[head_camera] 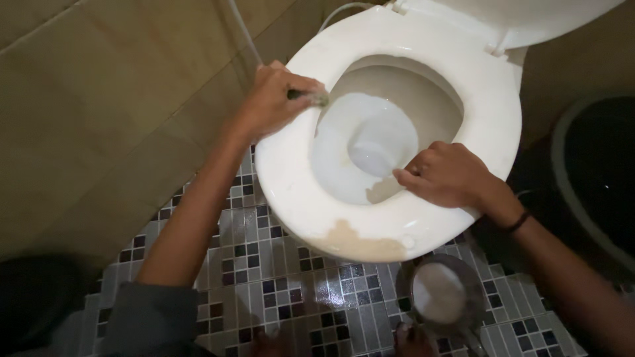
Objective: The person cleans the outer rim and seat of a toilet using a cloth, then lifts the lid and wipes the underside of the lid and seat.
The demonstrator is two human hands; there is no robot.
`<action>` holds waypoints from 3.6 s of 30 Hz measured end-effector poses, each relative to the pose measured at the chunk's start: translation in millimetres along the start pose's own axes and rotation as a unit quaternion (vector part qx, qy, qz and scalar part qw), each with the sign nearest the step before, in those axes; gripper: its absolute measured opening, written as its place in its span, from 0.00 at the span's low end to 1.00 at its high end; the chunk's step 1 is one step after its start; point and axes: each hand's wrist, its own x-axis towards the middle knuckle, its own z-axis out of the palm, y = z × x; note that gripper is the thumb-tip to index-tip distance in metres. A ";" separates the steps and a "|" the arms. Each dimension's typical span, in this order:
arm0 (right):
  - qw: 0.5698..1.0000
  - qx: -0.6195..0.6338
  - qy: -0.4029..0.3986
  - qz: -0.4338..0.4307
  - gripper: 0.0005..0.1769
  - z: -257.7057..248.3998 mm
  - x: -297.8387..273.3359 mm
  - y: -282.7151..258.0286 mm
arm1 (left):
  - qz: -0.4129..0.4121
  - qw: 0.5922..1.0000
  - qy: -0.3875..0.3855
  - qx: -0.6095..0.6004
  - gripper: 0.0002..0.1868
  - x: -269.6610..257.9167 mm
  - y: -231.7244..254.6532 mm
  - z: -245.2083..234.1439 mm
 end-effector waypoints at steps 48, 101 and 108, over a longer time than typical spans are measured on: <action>0.998 0.034 0.032 -0.042 0.33 -1.7 -4.1 -2.0 | -0.202 0.923 -0.322 -0.064 0.13 -28.8 44.2 -34.3; 1.000 0.021 -0.011 -0.019 0.32 1.5 -7.3 -12.7 | 0.075 0.984 0.102 0.124 0.13 -128.6 108.1 25.8; 0.998 0.015 -0.064 0.012 0.31 -5.5 -8.7 -21.2 | 0.153 0.983 0.034 0.096 0.09 -128.3 137.0 41.7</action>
